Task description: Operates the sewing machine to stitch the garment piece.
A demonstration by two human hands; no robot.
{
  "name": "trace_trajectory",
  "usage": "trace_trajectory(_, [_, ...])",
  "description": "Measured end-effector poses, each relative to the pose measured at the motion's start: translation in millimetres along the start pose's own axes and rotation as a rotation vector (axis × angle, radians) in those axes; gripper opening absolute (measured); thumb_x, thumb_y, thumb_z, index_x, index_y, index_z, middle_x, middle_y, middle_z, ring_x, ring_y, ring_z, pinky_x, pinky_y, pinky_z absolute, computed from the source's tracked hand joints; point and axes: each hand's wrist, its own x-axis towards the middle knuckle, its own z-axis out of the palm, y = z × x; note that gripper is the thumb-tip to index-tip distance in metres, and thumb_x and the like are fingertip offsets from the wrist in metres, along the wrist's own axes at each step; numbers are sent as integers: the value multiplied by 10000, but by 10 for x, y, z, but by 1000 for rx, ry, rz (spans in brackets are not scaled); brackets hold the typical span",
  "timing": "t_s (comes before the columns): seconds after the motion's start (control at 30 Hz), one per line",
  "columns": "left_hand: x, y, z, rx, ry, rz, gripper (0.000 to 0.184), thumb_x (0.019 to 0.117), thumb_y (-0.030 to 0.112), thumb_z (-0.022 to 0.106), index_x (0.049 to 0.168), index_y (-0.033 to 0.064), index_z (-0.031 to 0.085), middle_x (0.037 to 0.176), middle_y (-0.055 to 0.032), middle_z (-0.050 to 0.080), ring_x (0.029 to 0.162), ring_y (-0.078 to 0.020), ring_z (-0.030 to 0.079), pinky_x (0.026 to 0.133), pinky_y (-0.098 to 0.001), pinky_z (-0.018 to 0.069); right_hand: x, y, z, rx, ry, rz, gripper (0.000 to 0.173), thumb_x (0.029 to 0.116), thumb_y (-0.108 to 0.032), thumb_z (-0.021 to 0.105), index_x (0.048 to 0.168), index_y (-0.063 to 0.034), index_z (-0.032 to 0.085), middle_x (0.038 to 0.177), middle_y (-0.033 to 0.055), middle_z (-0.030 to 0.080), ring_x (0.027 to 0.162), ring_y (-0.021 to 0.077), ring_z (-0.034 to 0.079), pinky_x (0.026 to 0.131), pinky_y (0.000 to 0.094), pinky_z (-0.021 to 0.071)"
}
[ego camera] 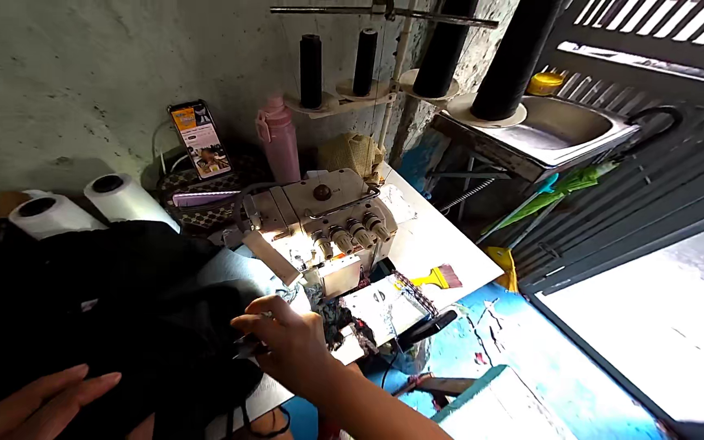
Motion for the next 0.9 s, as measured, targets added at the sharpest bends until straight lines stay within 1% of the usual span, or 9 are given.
trace_trajectory(0.07, [13, -32, 30, 17, -11, -7, 308, 921, 311, 654, 1159, 116, 633, 1196, -157, 631, 1200, -276, 552, 1073, -446, 322, 31, -19, -60, 6, -4, -27, 214, 777, 7, 739, 957, -96, 792, 1046, 91, 765, 595, 163, 683, 437, 309, 514])
trace_trajectory(0.13, [68, 40, 64, 34, -75, -22, 408, 923, 285, 624, 1288, 102, 624, 1305, -216, 612, 1234, -392, 537, 1047, -567, 309, -18, -31, -201, 2, -11, -43, 189, 805, 12, 711, 943, -98, 779, 1051, 79, 777, 702, 159, 729, 500, 299, 550])
trace_trajectory(0.23, [80, 454, 253, 41, -218, 65, 653, 896, 282, 618, 1491, 57, 472, 1486, -288, 488, 1316, -557, 454, 995, -771, 249, -262, -37, -396, 1, -67, -23, 151, 857, -15, 663, 959, -97, 738, 1041, 63, 783, 817, 140, 752, 570, 281, 570])
trace_trajectory(0.33, [-106, 853, 797, 5, -206, 227, 657, 915, 383, 587, 1518, 181, 421, 1564, -139, 450, 1474, -415, 346, 1074, -759, 176, -588, 45, -447, 67, -88, 66, 130, 882, -8, 644, 978, -74, 702, 995, 64, 776, 837, 125, 747, 631, 260, 591])
trace_trajectory(0.4, [-183, 832, 1172, -3, -145, 301, 499, 897, 258, 544, 1396, 254, 548, 1436, -36, 585, 1398, -344, 467, 1047, -743, 216, -760, 121, -486, 98, -89, 120, 140, 875, 6, 661, 994, -64, 690, 984, 66, 765, 846, 126, 742, 669, 266, 606])
trace_trajectory(0.47, [-171, 743, 1285, 22, -120, 334, 476, 876, 79, 513, 1277, 273, 681, 1200, -32, 699, 1185, -342, 630, 993, -761, 294, -834, 186, -570, 84, -110, 135, 141, 886, -1, 669, 1002, -81, 678, 997, 54, 763, 877, 123, 747, 684, 271, 618])
trace_trajectory(0.57, [-123, 763, 1127, 100, -178, 341, 558, 828, -32, 515, 1265, 255, 710, 968, -71, 682, 967, -340, 649, 988, -682, 319, -841, 196, -668, 59, -137, 110, 147, 888, -11, 652, 1009, -94, 670, 1018, 52, 756, 859, 127, 738, 635, 262, 594])
trace_trajectory(0.67, [-105, 808, 1056, 174, -233, 342, 576, 777, -66, 573, 1257, 211, 733, 923, -88, 672, 942, -346, 633, 995, -656, 322, -823, 208, -685, 39, -147, 90, 170, 862, -8, 655, 1001, -105, 676, 1015, 44, 757, 814, 129, 733, 580, 268, 576])
trace_trajectory(0.9, [7, 852, 1037, 245, -304, 337, 501, 773, -111, 570, 1159, 138, 768, 915, -129, 656, 963, -381, 627, 994, -666, 325, -773, 267, -625, 71, -126, 100, 156, 891, 0, 629, 1005, -94, 680, 1015, 48, 756, 840, 135, 737, 614, 280, 590])
